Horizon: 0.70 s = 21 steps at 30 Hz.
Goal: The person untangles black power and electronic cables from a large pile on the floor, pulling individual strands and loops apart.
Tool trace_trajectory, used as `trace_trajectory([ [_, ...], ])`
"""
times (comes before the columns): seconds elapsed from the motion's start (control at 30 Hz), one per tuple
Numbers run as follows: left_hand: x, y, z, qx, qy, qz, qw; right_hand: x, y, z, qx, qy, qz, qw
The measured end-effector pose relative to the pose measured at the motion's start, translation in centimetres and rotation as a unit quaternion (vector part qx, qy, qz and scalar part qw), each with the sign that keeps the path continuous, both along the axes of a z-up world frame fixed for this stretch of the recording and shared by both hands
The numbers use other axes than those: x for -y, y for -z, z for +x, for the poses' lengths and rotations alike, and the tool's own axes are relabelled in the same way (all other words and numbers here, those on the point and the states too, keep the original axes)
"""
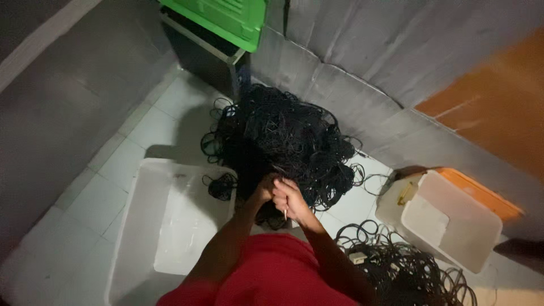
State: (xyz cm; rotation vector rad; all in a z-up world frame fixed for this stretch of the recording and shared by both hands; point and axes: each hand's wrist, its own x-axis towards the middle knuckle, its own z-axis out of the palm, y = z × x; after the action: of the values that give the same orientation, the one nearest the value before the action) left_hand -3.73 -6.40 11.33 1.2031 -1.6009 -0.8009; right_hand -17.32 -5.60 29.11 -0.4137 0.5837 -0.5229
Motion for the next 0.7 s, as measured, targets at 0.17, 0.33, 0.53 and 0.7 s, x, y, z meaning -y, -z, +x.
trace_trajectory([
  [0.17, -0.2, -0.5, -0.9, -0.027, -0.174, 0.092, 0.98, 1.4, -2.7, -1.3, 0.068, -0.004, -0.075, 0.995],
  [0.33, 1.5, -1.7, -2.1, 0.15, -0.201, -0.04, 0.967, 2.6, -3.7, -2.6, 0.099, -0.026, -0.154, 0.983],
  [0.53, 2.5, -2.8, -1.3, 0.221, -0.16, -0.093, 0.957, 4.4, -7.3, -2.2, 0.223, 0.037, -0.166, 0.96],
  [0.7, 1.6, -9.2, -2.2, 0.243, -0.082, -0.109, 0.96, 5.3, -9.8, 0.1, 0.199, 0.078, -0.264, 0.94],
])
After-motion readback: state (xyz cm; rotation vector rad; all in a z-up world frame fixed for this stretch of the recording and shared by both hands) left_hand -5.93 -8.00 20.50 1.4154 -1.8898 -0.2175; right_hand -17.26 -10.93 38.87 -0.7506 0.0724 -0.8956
